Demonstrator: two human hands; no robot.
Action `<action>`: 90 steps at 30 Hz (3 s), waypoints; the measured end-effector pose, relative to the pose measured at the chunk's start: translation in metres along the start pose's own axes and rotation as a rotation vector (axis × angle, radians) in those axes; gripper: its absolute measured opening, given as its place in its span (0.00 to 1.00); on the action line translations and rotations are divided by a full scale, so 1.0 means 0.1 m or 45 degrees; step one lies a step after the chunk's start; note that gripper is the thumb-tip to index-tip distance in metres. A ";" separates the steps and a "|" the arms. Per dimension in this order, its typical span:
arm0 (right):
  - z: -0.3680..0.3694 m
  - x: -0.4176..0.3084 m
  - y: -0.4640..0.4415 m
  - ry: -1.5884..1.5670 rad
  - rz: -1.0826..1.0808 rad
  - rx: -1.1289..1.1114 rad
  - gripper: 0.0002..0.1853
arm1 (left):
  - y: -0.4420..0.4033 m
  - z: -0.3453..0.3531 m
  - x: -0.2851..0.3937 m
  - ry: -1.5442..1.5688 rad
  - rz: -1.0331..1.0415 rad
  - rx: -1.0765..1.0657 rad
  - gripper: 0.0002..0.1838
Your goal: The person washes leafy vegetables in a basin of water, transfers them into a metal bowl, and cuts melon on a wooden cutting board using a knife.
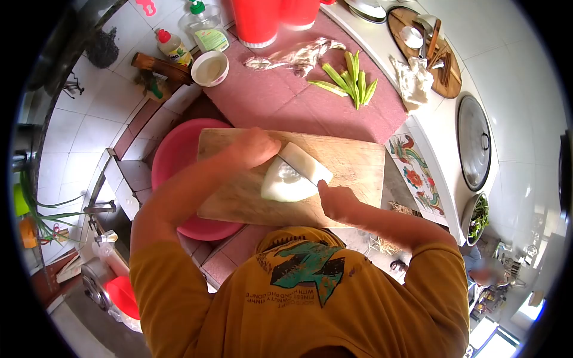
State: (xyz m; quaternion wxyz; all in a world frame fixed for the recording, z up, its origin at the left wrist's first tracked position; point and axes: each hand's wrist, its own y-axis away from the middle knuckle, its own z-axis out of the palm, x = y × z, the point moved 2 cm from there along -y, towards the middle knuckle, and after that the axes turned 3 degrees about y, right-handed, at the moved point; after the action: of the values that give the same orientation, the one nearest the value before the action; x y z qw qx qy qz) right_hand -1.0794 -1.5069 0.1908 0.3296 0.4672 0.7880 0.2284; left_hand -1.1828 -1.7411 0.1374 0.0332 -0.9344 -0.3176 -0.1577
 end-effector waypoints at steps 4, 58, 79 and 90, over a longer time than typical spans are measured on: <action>0.20 0.12 -0.09 -0.048 0.017 0.019 0.10 | -0.05 0.08 0.08 -0.191 0.093 -0.013 0.07; 0.27 -0.51 0.37 0.059 -0.049 0.265 0.22 | 1.03 -0.34 0.58 -0.025 -0.435 0.424 0.24; 0.21 -0.55 0.16 0.051 -0.020 0.196 0.10 | 0.53 -0.02 0.28 -0.322 -0.108 0.010 0.06; 0.42 -0.46 -0.08 0.044 -0.026 0.105 0.11 | 0.54 0.17 0.20 -0.404 0.006 0.000 0.04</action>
State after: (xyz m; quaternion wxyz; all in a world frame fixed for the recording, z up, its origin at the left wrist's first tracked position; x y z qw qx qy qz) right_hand -1.0378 -1.5491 0.1710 0.2988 0.4684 0.8070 0.2004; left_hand -1.1305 -1.7691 0.1294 -0.0171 -0.9484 -0.3164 -0.0083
